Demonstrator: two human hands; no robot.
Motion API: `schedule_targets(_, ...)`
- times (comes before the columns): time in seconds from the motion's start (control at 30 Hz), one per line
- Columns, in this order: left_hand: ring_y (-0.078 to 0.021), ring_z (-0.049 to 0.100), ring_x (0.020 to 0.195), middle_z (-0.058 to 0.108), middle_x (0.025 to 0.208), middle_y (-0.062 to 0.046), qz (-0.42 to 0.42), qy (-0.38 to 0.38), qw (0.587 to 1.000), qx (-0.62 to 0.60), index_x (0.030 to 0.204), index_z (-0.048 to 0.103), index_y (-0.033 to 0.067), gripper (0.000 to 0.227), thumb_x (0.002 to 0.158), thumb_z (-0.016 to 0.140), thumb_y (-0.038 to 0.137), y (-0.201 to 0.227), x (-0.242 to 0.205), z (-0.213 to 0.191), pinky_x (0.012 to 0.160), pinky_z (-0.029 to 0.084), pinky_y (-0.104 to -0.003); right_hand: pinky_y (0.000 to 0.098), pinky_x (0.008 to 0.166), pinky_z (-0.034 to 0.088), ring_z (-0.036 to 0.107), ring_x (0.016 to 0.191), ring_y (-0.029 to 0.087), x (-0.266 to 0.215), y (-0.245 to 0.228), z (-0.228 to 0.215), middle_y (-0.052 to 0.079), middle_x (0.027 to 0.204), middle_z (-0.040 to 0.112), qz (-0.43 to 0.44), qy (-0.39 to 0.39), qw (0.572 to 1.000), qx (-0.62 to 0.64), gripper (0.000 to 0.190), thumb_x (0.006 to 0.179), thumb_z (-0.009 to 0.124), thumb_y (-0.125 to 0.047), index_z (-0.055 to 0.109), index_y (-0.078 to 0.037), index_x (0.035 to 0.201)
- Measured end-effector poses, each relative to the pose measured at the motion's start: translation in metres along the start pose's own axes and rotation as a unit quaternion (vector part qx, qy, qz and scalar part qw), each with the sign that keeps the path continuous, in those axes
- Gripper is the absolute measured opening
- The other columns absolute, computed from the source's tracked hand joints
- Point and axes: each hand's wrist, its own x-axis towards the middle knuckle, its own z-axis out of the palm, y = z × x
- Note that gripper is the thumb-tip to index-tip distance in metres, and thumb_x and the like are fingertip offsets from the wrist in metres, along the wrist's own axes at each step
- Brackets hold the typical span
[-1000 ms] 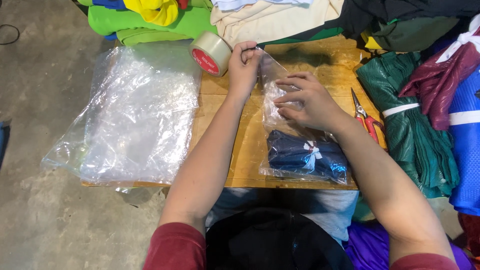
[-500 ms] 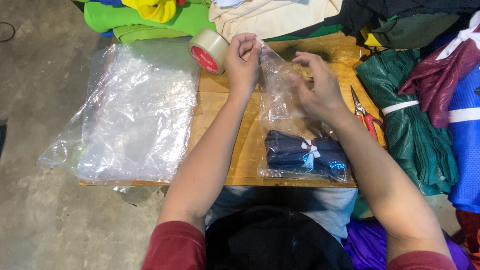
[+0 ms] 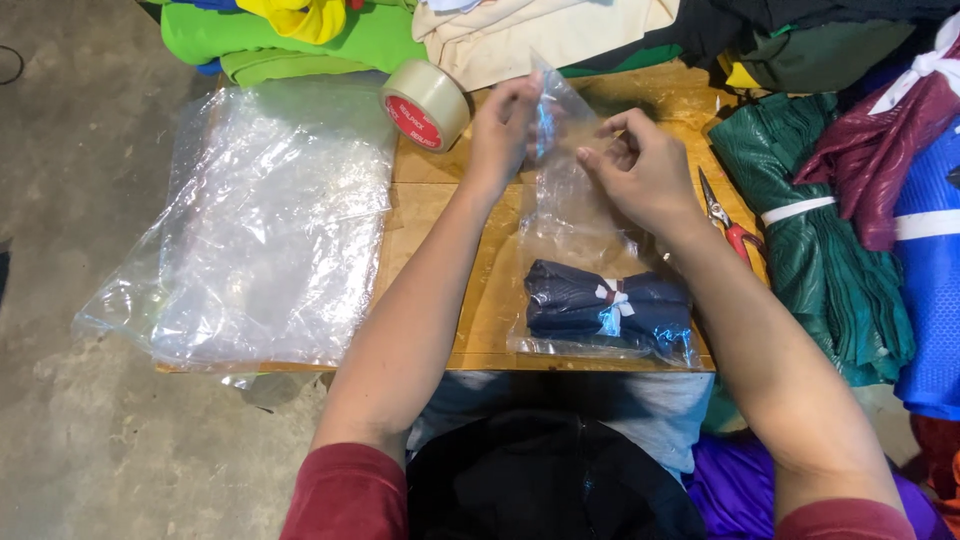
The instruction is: Packaging small folded fabric samples into clear plastic bags
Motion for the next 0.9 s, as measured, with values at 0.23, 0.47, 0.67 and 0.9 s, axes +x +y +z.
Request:
schedule_targets(0.23, -0.0185, 0.079, 0.06, 0.078, 0.08, -0.01, 0.117, -0.092, 0.985, 0.083, 0.091, 0.066, 0.0096, 0.023, 0.1, 0.059, 0.03, 0.02, -0.021, 0.008, 0.047, 0.052, -0.02, 0.0321, 0.062, 0.045, 0.055, 0.072, 0.015, 0.005, 0.002, -0.007, 0.003, 0.084, 0.062, -0.012, -0.006, 0.999, -0.036, 0.033, 0.095, 0.084, -0.03, 0.065, -0.011, 0.114)
schedule_targets(0.47, -0.0091, 0.068, 0.05, 0.07, 0.063, 0.001, 0.167, 0.042, 0.975, 0.142, 0.088, 0.062, 0.0143, 0.032, 0.103, 0.045, 0.037, 0.036, -0.025, -0.005, 0.045, 0.053, -0.022, 0.0253, 0.073, 0.056, 0.068, 0.085, 0.018, 0.017, 0.049, -0.041, 0.012, 0.109, 0.069, 0.102, -0.268, 0.931, 0.226, 0.033, 0.11, 0.041, -0.017, 0.065, -0.004, 0.128)
schedule_targets(0.67, -0.0124, 0.07, 0.05, 0.057, 0.058, 0.004, 0.196, 0.099, 0.965, 0.142, 0.075, 0.05, 0.0161, 0.034, 0.104, 0.044, 0.034, 0.041, -0.027, -0.011, 0.041, 0.044, -0.022, 0.0314, 0.073, 0.059, 0.069, 0.089, 0.027, 0.015, 0.038, -0.057, 0.022, 0.13, 0.066, 0.151, -0.291, 0.897, 0.297, 0.043, 0.099, 0.05, -0.002, 0.055, 0.004, 0.141)
schedule_targets(0.9, -0.0081, 0.04, 0.058, 0.042, 0.061, 0.006, 0.241, 0.139, 0.941, 0.194, 0.075, 0.051, 0.0158, 0.037, 0.105, 0.044, 0.035, 0.027, -0.017, -0.015, 0.054, 0.032, -0.028, 0.0163, 0.061, 0.058, 0.069, 0.068, 0.012, 0.015, 0.047, -0.065, 0.021, 0.125, 0.071, 0.119, -0.311, 0.886, 0.324, 0.036, 0.101, 0.052, -0.002, 0.061, 0.006, 0.135)
